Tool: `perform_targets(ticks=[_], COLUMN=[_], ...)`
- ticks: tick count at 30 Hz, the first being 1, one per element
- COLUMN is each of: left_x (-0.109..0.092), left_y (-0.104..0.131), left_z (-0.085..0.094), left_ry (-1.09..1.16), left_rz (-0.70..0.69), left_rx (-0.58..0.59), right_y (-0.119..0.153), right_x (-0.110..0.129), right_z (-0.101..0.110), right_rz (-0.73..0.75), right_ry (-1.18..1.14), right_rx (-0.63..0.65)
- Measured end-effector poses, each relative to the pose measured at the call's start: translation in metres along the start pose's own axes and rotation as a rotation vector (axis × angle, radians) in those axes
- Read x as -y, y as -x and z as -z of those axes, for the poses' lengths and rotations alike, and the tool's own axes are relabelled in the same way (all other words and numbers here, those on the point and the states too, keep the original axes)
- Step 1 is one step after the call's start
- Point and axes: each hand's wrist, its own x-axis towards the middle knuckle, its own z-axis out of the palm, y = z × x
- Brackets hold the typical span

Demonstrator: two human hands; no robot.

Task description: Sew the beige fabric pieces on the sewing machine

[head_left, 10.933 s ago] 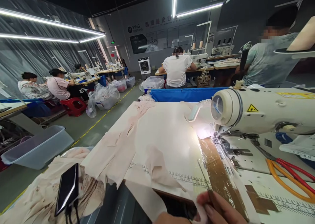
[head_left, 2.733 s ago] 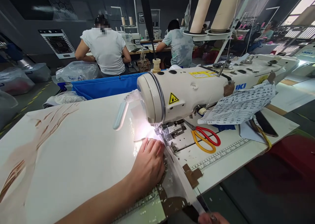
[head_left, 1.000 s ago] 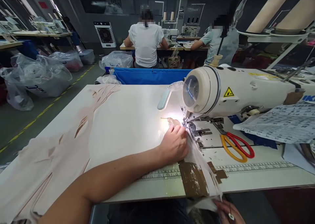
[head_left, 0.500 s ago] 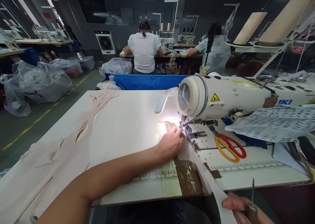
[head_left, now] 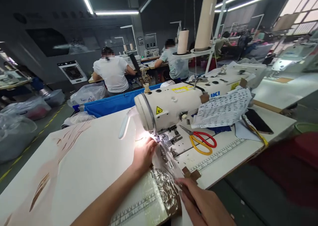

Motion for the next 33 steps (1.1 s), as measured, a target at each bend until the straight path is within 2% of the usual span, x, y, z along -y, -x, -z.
perform_targets(ticks=[4, 7, 9, 16, 26, 33], left_x=[0.002, -0.001, -0.003, -0.001, 0.002, 0.003], left_y=[-0.005, -0.008, -0.009, -0.012, -0.011, -0.010], left_z=[0.002, 0.005, 0.006, 0.006, 0.004, 0.001], left_ry=[0.265, 0.497, 0.552, 0.533, 0.507, 0.518], left_rz=[0.058, 0.175, 0.221, 0.175, 0.185, 0.211], left_rx=[0.010, 0.025, 0.046, 0.055, 0.077, 0.089], right_y=[-0.014, -0.027, -0.035, -0.054, -0.054, -0.051], right_x=[-0.019, -0.026, -0.030, -0.037, -0.038, -0.041], right_z=[-0.002, -0.009, -0.017, -0.030, -0.031, -0.037], right_rz=[-0.136, -0.117, -0.100, -0.153, -0.135, -0.101], right_ry=[0.112, 0.238, 0.280, 0.331, 0.349, 0.296], right_rx=[0.073, -0.017, -0.049, 0.065, 0.103, 0.047])
